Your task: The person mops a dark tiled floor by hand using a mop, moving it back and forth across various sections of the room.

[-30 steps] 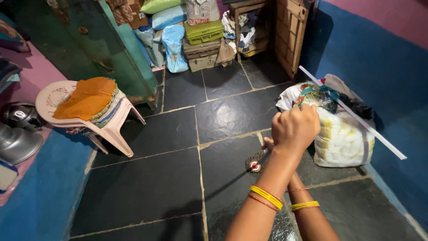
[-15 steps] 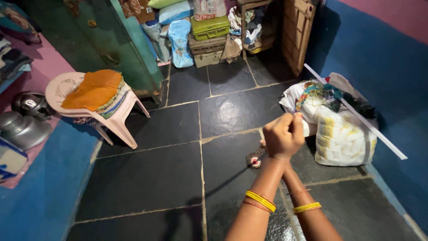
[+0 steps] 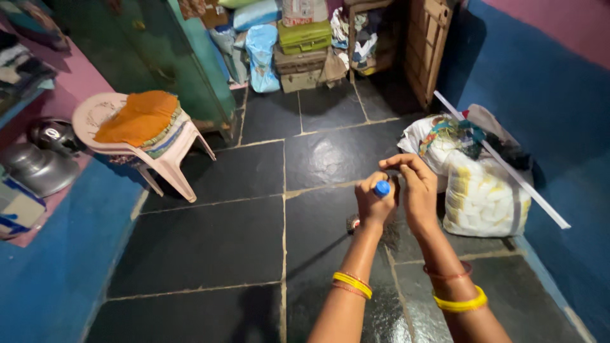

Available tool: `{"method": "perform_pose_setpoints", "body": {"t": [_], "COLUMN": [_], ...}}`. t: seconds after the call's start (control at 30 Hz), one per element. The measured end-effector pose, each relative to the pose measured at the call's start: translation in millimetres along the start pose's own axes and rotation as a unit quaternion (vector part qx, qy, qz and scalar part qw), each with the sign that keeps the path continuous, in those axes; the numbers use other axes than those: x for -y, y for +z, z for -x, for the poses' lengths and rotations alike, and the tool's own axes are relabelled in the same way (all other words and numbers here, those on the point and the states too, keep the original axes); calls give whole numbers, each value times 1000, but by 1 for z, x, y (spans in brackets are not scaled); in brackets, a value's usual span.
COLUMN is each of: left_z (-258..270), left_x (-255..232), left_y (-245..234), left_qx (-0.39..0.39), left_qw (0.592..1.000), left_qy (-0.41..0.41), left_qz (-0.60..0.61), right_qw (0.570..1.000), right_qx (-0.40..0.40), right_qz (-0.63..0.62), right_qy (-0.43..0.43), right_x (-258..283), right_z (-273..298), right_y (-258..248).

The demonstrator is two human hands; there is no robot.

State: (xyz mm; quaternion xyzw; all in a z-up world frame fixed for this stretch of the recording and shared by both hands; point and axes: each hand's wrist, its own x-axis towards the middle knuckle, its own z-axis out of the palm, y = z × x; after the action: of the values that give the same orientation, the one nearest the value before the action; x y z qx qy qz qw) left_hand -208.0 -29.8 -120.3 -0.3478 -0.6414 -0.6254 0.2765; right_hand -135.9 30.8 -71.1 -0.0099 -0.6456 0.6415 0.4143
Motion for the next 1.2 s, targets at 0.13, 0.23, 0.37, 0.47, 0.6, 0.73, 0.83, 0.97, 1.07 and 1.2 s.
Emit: {"method": "perform_pose_setpoints", "body": {"t": [0.13,0.23,0.37,0.47,0.6,0.73,0.83,0.97,1.07,1.2], "left_z": [30,39,62,75,97,97,102,133,141,134], "left_x": [17,33,45,51,52,41,53,72,75,47], "left_y": [10,24,21,27,17,13,22,22,21,9], "left_qx": [22,33,80,63,24,6,32,103,105,160], "left_qw": [936,703,735,642,483,430,375,899,894,848], "left_qy": [-189,-335,-283,-269,-246,-309,-347,-220,-204,-246], "left_qz": [297,627,610,715,840,848,859,365,385,441], "right_qw": [997,987,976,978,980,982,984,988,993,984], "right_qx": [57,99,112,124,105,103,136,116,51,47], "right_qz": [20,126,182,141,156,155,102,88,106,87], "right_qy": [39,29,37,95,63,19,45,54,-22,-146], "right_x": [31,41,40,36,40,52,52,35,27,37], "right_z": [4,9,17,27,42,49,51,64,81,90], "right_y": [14,30,32,30,33,28,16,7,3,0]}}
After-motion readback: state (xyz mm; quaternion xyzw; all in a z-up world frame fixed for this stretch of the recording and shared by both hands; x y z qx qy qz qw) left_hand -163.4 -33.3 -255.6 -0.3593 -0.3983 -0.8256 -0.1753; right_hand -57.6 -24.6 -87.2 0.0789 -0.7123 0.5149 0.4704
